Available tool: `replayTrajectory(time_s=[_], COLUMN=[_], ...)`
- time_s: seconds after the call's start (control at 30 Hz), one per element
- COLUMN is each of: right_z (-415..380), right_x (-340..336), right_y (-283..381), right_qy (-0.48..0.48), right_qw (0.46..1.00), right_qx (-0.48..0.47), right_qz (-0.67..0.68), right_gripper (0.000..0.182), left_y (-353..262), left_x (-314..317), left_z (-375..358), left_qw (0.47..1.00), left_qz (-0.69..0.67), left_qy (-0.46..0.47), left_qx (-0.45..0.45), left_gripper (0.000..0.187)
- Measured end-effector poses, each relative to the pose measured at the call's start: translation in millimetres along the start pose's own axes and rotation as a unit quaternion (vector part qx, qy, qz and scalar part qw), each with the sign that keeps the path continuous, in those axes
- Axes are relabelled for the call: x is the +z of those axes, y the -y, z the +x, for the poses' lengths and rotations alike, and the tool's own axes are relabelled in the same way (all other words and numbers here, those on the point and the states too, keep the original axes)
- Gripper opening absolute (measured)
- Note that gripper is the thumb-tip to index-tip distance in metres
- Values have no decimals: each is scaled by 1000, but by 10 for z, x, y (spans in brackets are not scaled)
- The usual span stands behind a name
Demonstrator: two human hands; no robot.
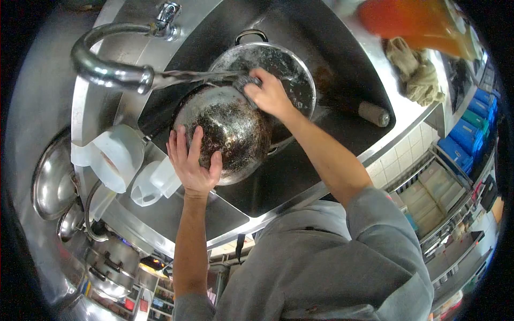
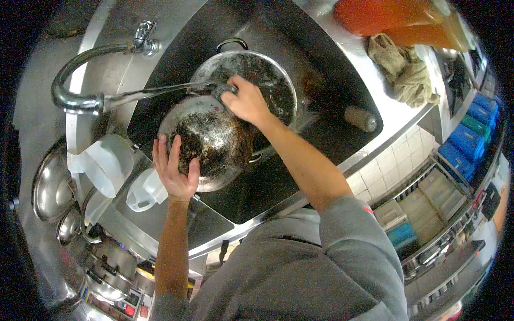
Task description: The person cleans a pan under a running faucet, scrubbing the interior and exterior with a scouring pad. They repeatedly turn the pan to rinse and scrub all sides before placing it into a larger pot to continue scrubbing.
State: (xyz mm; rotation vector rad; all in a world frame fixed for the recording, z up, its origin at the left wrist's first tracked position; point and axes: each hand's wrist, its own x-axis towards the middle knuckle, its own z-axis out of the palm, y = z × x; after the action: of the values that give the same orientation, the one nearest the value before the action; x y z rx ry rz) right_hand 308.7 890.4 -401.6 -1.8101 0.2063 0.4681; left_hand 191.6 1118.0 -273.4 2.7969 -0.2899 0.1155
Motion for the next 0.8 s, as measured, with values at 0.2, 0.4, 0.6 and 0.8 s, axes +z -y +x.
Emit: replayTrajectory(time_s=[0.2,0.4,0.6,0.8], right_z=[-1463,-1047,-703,-520], right_x=[37,129,22,11], right_y=[-196,61,53,-98], right_qy=[-86,-159,-116,-81], right_qw=[995,986,993,996], right_qx=[-22,-9,31,27], right_qz=[39,44,15,4], right_gripper=[37,35,42,42], left_y=[-27,16,109,98], left_x=[-25,-20,39,-42], left_z=[-45,-61,53,70], left_qw=[1000,999,999,999], left_qz=[12,0,12,-1], left_qy=[-8,-21,-31,-1], left_qx=[9,35,32,47], left_gripper=[60,59,62,60])
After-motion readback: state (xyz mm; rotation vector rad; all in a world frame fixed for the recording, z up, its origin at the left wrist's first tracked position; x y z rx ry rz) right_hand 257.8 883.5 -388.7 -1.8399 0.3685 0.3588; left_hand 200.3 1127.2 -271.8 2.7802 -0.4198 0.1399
